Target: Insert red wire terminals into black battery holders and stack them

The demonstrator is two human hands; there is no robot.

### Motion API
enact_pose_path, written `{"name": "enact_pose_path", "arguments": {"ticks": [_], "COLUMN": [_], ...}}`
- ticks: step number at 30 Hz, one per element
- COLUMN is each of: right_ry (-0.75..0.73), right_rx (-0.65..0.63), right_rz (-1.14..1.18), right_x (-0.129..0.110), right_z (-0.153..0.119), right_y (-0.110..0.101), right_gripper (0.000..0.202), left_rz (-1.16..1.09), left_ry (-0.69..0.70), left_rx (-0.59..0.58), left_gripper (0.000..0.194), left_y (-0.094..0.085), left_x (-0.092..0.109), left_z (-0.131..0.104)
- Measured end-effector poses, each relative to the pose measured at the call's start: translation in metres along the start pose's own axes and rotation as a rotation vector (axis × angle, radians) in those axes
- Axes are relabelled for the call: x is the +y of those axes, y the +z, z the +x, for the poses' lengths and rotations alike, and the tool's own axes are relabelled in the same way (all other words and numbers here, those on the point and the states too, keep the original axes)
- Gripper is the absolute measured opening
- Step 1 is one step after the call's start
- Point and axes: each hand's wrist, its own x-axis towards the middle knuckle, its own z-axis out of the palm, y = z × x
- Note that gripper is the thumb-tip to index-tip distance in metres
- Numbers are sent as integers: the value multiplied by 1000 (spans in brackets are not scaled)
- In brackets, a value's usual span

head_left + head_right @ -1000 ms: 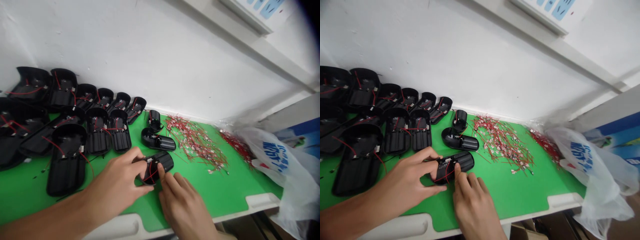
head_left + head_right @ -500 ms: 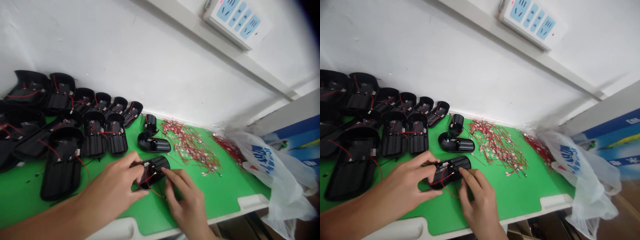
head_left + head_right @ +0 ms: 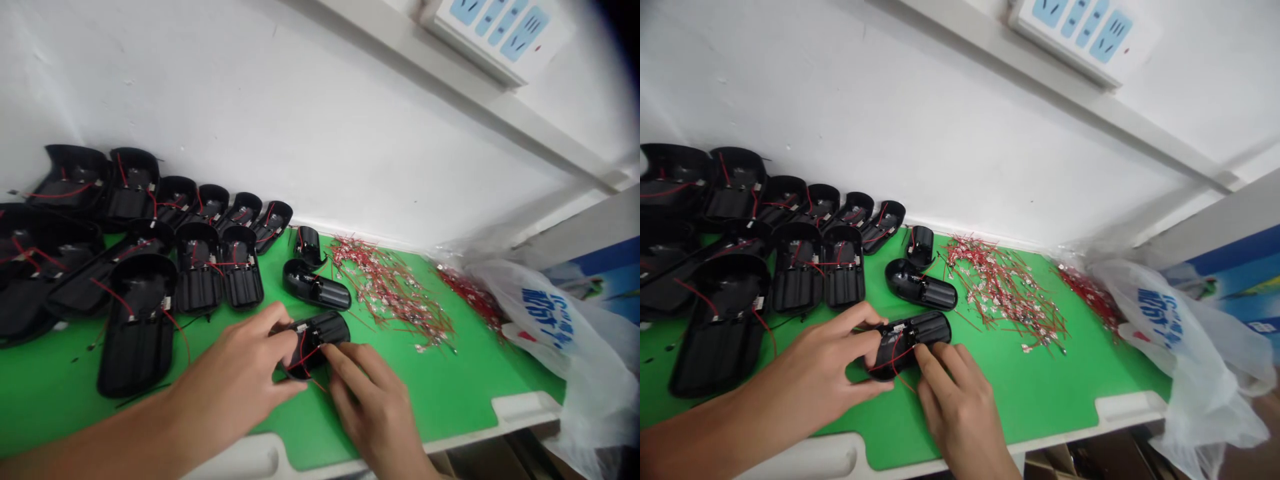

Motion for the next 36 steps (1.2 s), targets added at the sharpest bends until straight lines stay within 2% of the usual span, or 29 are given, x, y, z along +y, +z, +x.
{"name": "enact_pose_path", "arguments": {"ticks": [12, 15, 18, 20, 22, 23, 25, 26, 29, 32, 33, 34, 35, 36], "right_ry": [-50, -54, -35, 26, 139, 176, 224, 266, 434, 425, 399, 384, 374, 368], "right_rx": [-53, -48, 10, 83, 123, 76, -107, -178, -371, -590, -652, -650, -650, -645], "right_rz": [-43, -34, 40, 81, 89, 133, 303, 379, 526, 704, 751, 763, 767, 786], "right_x": [1, 2, 5, 11, 21, 27, 39, 44, 54, 50, 46, 41, 35, 29], "right_z": [-4, -5, -2, 3, 7, 8, 6, 5, 10, 39, 54, 71, 89, 109], "right_y": [3, 5, 1, -7, -17, -22, -32, -36, -47, -59, -61, -62, -61, -57], "right_gripper": [48, 47, 37, 31, 30, 30, 29, 33, 43, 43, 43, 41, 41, 42], "left_rz": [-67, -45, -47, -62, -43, -22, 27, 42, 36, 46, 85, 145, 219, 296], "left_ry": [10, 8, 23, 107, 285, 379, 515, 546, 568, 558, 568, 583, 598, 596], "left_rx": [53, 55, 47, 19, -40, -75, -144, -167, -176, -136, -98, -26, 100, 283], "left_gripper": [33, 32, 33, 32, 25, 20, 10, 13, 19, 18, 19, 20, 22, 25], "left_y": [0, 1, -1, -5, -13, -18, -32, -40, -65, -85, -90, -93, -94, -92], "left_x": [-1, -1, 0, 0, -1, -1, 0, 0, 0, -6, -9, -12, -13, -15], "left_z": [4, 2, 0, -1, -1, 0, 3, 4, 11, 18, 20, 22, 22, 22]}}
